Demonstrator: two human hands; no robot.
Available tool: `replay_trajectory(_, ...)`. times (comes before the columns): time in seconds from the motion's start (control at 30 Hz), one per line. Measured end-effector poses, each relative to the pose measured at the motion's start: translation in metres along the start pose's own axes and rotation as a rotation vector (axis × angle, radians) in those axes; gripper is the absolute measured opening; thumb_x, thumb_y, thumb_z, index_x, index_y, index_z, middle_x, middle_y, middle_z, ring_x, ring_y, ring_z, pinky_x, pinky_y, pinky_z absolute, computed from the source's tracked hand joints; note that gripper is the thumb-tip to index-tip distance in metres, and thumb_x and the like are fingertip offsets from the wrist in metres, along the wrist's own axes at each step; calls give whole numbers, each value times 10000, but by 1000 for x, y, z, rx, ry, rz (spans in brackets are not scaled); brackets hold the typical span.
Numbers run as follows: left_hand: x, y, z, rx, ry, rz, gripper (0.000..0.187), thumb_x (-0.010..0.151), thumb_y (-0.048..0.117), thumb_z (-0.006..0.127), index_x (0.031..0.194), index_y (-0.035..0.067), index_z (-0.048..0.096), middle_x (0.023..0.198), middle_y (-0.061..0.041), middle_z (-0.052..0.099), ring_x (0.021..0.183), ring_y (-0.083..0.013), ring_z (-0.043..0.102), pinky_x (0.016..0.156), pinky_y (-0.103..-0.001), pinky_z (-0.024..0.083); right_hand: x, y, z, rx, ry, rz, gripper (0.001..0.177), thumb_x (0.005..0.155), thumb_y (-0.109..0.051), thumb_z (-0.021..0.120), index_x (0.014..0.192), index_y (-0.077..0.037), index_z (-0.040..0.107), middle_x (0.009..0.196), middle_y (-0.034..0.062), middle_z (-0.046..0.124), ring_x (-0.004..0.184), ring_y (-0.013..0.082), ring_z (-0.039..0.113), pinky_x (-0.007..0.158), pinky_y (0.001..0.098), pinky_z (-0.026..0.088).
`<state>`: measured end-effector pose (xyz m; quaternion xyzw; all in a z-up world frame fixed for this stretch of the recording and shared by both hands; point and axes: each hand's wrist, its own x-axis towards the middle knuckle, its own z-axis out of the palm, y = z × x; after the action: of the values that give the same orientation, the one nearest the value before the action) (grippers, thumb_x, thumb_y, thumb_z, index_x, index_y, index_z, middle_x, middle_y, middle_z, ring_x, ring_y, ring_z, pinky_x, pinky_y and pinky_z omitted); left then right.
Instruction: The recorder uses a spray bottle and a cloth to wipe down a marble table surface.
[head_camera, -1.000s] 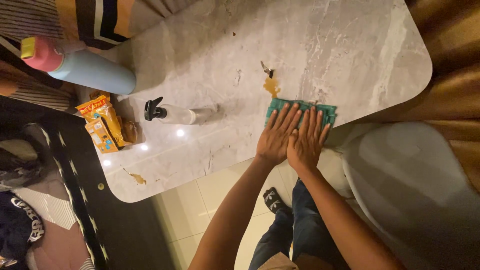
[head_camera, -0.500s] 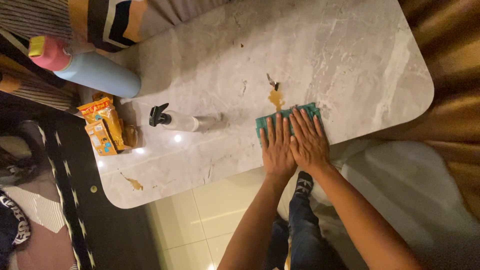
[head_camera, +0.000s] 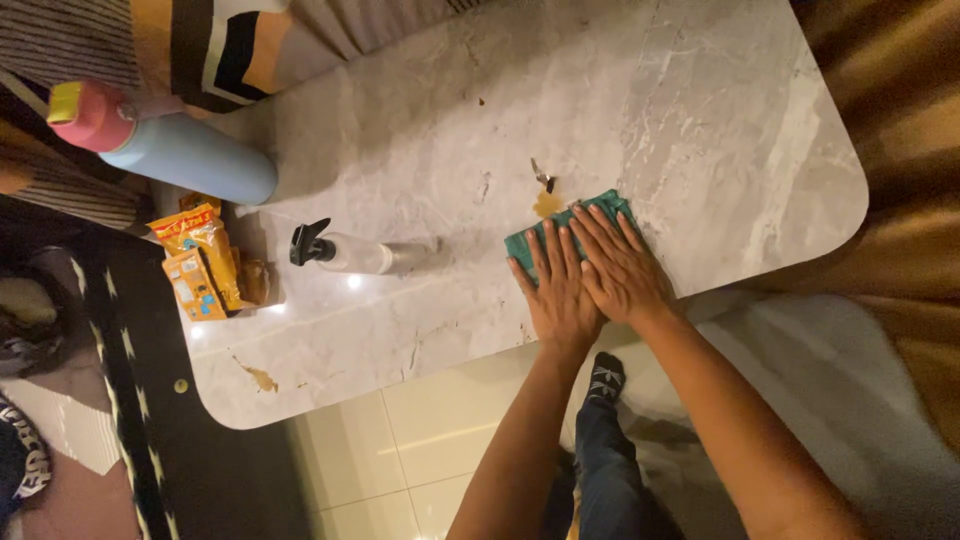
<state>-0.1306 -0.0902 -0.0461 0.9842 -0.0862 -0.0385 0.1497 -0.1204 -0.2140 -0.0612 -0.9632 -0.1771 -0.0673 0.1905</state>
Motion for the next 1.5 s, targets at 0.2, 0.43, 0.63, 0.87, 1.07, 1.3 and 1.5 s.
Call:
replay_trajectory(0.2,26,-6,13,47,60,67,701,1018,385,349,1623,64,200,1715,-120,107,1588,-340,22,1220,-641,-39,21,-1,-13,-53,-23,102,611,1000,-234,396,1580,-47,349,1684,89,292,1565,231,228,1290,447,115)
replay_trajectory(0.43,49,-17,12,2,51,187,668,1050,374,323,1641,80,221,1737,-109,122,1613,-328,45,1252,-630,-11,29,-3,-6,-43,45,247,627,994,-237,414,1585,-36,359,1692,100,279,1569,247,229,1290,461,127)
replay_trajectory(0.63,71,-27,2,181,-20,432,632,1061,385,295,1640,152,196,1736,-28,112,1600,-276,41,1268,-581,3,24,-18,14,-95,118,516,664,1001,-247,394,1610,3,310,1707,136,228,1577,278,166,1278,488,79)
replay_trajectory(0.87,68,-32,-19,207,-185,688,672,1041,465,327,1653,244,160,1727,79,92,1600,-229,27,1286,-533,-13,10,-42,28,-145,199,748,714,977,-269,402,1601,59,286,1713,196,198,1594,320,108,1274,507,29)
replay_trajectory(1.07,36,-38,-2,170,-117,626,661,1033,448,329,1639,240,166,1720,69,97,1592,-235,34,1290,-527,-3,-11,-53,24,-120,179,689,719,967,-274,413,1598,46,290,1703,188,209,1592,311,121,1276,507,31)
replay_trajectory(1.3,-25,-32,0,-77,20,266,613,1062,313,311,1640,109,300,1732,-63,193,1615,-339,72,1269,-605,-6,-30,-48,8,-91,37,303,710,931,-265,420,1594,-38,311,1699,94,250,1580,244,180,1285,468,81)
replay_trajectory(1.5,-31,-13,15,-29,270,-15,656,1034,347,405,1613,52,311,1710,-184,170,1584,-404,44,1204,-662,-49,-6,-23,-1,-40,-37,-27,644,977,-301,406,1564,-47,333,1654,113,276,1542,261,209,1266,481,95)
